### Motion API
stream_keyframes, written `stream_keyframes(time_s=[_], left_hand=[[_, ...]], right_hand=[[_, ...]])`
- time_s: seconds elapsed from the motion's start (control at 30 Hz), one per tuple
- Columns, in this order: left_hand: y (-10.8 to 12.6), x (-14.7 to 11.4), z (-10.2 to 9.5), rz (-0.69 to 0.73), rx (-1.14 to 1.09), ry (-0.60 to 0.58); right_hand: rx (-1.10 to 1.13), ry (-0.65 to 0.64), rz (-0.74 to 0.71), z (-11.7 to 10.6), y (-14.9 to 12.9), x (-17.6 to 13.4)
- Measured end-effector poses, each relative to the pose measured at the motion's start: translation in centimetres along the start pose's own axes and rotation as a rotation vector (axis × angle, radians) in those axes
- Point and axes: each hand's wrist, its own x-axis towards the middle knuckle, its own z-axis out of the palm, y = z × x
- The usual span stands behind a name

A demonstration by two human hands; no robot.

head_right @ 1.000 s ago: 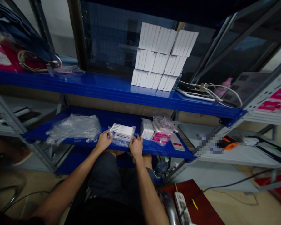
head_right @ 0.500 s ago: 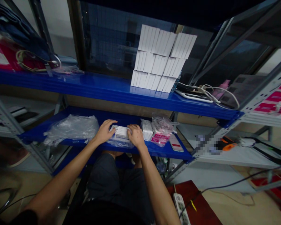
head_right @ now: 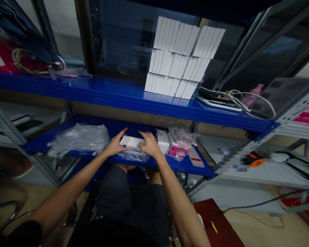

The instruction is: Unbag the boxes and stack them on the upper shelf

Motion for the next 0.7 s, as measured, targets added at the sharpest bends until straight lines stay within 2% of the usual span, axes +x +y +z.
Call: stream_keyframes(time_s=[0.07, 0.13, 0.17, 0.23, 0.37, 0.5, 0.6, 0.7], left_hand=[[-0.1, -0.5, 0.2, -0.039, -0.060, -0.002], [-0.3, -1.1, 0.5, -0.064, -0.116, -0.014], [-0.5, -1.4, 0.6, -0.080, -0.140, -0.021], [-0.7, -2.0, 0.7, -0.135, -0.170, -0.026], [-1.4, -2.2, 0.7, -0.169, -0.173, 0.011], [-2.5, -1.4, 1.1, -0.183, -0.066, 0.081], [-2.3, -0.6, 1.8, -0.185, 0.026, 0.224], [0.1, -0.5, 2.0, -0.042, 0.014, 0.402]], right_hand=[[-0.036, -0.239, -0.054, -0.1, -1.4, 2.0], [-0.104, -0.429, 0.009, 0.2, -2.4, 3.9], [-0.133, -0.486, 0.048, 0.5, -2.6, 4.6], [-0.140, -0.520, 0.083, 0.6, -2.6, 5.8], [0.109, -0.409, 0.042, -0.5, -1.0, 6.9], [0.383, -0.174, -0.013, -2.8, -0.1, 6.6], [0.368, 0.039, -0.187, -4.9, -1.2, 5.7], [0.205, 0.133, -0.346, -7.5, -3.5, 4.1]])
